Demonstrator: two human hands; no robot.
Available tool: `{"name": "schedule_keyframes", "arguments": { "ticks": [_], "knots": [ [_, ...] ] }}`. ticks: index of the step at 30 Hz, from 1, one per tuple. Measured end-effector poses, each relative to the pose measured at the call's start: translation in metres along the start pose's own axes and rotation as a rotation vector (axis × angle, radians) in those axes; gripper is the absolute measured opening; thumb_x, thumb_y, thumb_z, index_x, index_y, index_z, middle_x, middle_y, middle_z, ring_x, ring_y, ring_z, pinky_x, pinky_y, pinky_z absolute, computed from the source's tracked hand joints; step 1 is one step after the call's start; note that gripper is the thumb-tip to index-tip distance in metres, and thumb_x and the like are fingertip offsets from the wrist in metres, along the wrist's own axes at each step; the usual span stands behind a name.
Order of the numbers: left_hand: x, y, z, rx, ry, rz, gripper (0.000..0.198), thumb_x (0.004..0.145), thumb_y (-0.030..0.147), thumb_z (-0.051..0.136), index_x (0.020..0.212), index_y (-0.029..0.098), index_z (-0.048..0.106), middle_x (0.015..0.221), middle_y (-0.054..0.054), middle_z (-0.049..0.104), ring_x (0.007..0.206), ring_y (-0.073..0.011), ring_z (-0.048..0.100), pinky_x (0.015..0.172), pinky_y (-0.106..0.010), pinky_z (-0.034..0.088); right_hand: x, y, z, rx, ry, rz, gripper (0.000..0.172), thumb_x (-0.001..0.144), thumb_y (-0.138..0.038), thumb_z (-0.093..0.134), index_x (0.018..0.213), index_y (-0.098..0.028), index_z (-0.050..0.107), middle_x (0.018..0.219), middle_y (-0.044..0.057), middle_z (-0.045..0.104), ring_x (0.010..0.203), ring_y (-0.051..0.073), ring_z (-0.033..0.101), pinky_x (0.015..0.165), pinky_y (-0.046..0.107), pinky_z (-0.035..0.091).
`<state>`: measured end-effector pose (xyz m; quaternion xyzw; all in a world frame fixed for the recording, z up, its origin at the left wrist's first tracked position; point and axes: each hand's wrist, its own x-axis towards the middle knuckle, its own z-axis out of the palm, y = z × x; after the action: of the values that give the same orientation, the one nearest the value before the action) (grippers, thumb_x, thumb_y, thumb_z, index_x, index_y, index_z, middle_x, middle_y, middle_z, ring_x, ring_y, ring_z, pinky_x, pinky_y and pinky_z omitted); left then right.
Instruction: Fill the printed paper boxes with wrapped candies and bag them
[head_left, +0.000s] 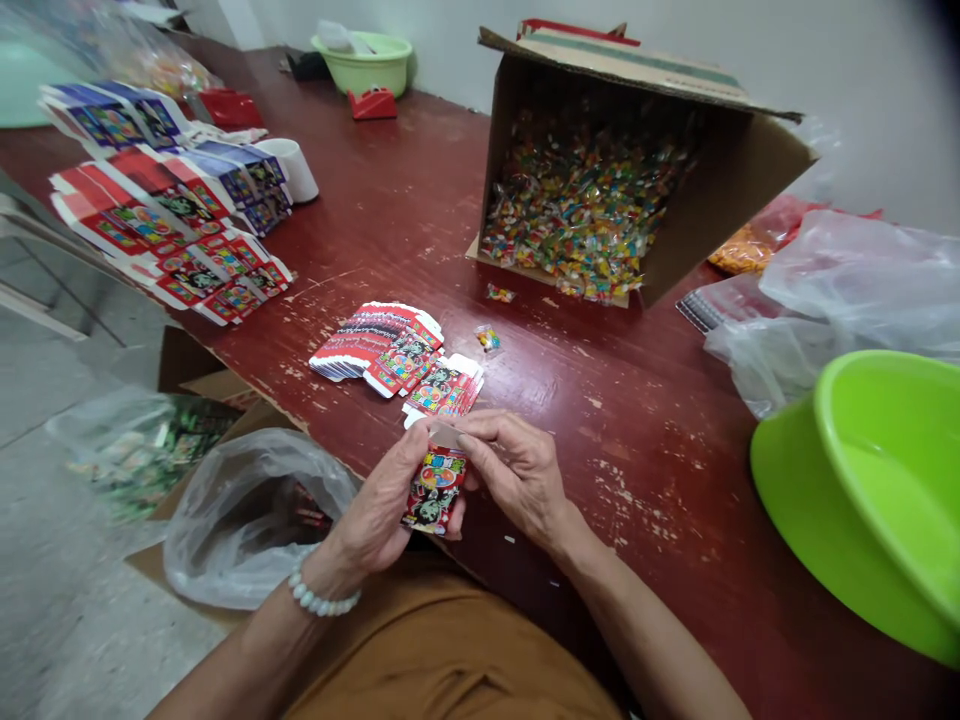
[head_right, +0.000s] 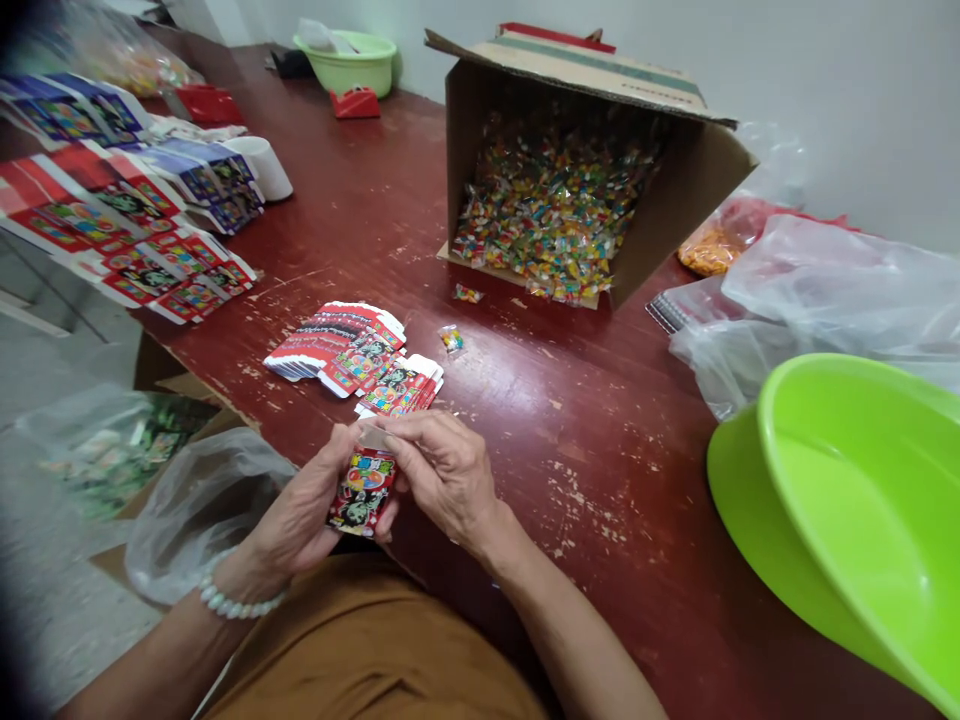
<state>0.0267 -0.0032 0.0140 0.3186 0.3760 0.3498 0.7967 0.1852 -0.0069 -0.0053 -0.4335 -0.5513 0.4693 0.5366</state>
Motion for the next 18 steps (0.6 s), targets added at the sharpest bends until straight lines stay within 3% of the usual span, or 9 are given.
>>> {"name": "schedule_keyframes", "arguments": {
  "ticks": [3, 9, 15, 18],
  "knots": [
    [-0.0004, -0.0007, -0.0005, 0.055, -0.003, 0.013, 0.048, 0.085, 0.051, 0.070, 0.119, 0.020, 0.054, 0.074, 0.000, 0.066, 0.045, -0.0140, 0.063, 0.042, -0.022, 0.051, -0.0018, -0.0013, -0.0023, -0.072, -0.022, 0.010, 0.017, 0.095, -0.033, 0.062, 0.098, -0.023, 0.074, 0.084, 0.002, 0.073, 0.054, 0.010, 0.060, 0.055, 0.025, 0.050],
    [0.0021, -0.0077, 0.0023, 0.118, 0.116, 0.105, 0.044, 0.085, 0.044, 0.072, 0.117, 0.017, 0.059, 0.061, 0.003, 0.062, 0.040, -0.0104, 0.059, 0.040, -0.017, 0.047, 0.0036, -0.0079, 0.0008, -0.048, 0.021, -0.017, 0.014, 0.092, -0.027, 0.065, 0.100, -0.022, 0.075, 0.094, 0.004, 0.077, 0.084, 0.016, 0.070, 0.079, 0.029, 0.055],
    [0.0048, -0.0031, 0.0001, 0.007, 0.071, -0.033, 0.056, 0.083, 0.057, 0.068, 0.116, 0.012, 0.063, 0.059, -0.001, 0.065, 0.042, -0.0145, 0.061, 0.042, -0.023, 0.051, 0.0060, -0.0060, -0.0008, 0.070, 0.002, 0.181, 0.015, 0.087, -0.032, 0.069, 0.096, -0.020, 0.071, 0.088, 0.003, 0.071, 0.071, 0.013, 0.063, 0.061, 0.023, 0.052],
    [0.0091, 0.0004, -0.0018, -0.086, 0.120, -0.097, 0.049, 0.086, 0.051, 0.064, 0.112, 0.010, 0.065, 0.063, -0.004, 0.069, 0.042, -0.0161, 0.062, 0.042, -0.026, 0.054, 0.0073, -0.0003, 0.0014, 0.273, 0.046, 0.294, 0.034, 0.077, -0.033, 0.078, 0.105, -0.023, 0.063, 0.091, 0.000, 0.066, 0.069, 0.011, 0.059, 0.054, 0.020, 0.050]
  ]
}}
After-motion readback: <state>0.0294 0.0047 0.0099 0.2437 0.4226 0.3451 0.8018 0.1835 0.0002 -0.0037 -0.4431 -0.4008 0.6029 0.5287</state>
